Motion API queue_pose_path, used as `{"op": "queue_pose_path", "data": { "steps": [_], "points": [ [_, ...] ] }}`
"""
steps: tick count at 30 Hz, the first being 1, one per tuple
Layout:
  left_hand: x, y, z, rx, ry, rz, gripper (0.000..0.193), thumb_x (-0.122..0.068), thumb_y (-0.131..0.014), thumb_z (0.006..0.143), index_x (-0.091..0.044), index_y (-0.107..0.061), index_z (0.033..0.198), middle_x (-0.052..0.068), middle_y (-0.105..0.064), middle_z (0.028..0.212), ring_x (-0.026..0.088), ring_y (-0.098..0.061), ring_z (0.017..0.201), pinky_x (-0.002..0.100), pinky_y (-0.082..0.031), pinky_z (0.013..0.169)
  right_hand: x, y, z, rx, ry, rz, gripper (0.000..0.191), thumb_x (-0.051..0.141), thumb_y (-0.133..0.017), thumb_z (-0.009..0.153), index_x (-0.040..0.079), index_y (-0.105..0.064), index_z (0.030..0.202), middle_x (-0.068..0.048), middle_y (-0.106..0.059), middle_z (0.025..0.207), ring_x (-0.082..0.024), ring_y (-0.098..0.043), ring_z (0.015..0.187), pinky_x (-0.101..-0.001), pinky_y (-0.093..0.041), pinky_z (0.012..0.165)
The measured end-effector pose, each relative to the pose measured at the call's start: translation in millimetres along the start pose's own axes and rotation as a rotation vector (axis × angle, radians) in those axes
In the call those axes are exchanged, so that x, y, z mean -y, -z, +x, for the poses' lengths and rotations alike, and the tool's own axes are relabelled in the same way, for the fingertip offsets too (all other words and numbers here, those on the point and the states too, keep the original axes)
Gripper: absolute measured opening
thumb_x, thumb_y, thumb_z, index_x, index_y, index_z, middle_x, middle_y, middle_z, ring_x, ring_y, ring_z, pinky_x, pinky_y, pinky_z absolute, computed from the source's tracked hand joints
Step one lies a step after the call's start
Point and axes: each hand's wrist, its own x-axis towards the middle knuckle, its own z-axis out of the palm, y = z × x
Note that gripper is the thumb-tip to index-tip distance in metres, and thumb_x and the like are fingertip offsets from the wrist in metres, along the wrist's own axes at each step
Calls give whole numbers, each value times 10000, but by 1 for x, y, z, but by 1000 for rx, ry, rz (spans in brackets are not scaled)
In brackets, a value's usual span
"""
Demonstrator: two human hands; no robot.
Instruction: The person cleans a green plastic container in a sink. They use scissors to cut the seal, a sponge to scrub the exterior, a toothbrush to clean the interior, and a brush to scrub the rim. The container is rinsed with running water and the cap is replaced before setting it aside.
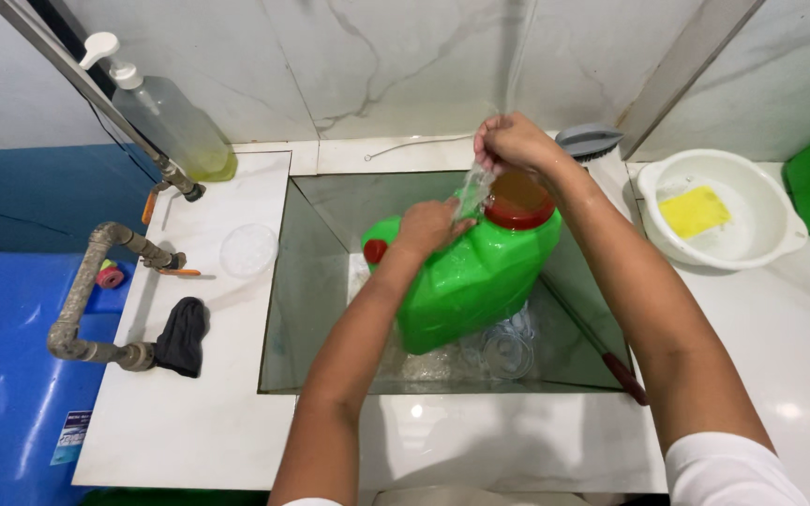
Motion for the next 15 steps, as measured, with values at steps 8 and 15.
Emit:
{"op": "queue_pose_path", "data": {
  "steps": [8,15],
  "points": [
    [53,37,-77,82,259,-191,616,-629,-657,856,-37,-737,1006,273,-719,884,459,-698,863,551,-543,799,-23,-13,14,50,-65,136,309,111,-404,1015,22,-653,854,-83,-642,712,-124,-546,511,-267,-437,448],
    [73,47,-122,-72,443,-355,570,-550,-691,855,-9,-743,1027,280,-700,795,434,-721,795,513,-556,748,7,-1,-9,129,-103,-277,268,36,-463,976,-67,-706,925,-192,-739,857,-228,-740,719,-324,-642,688]
  ]
}}
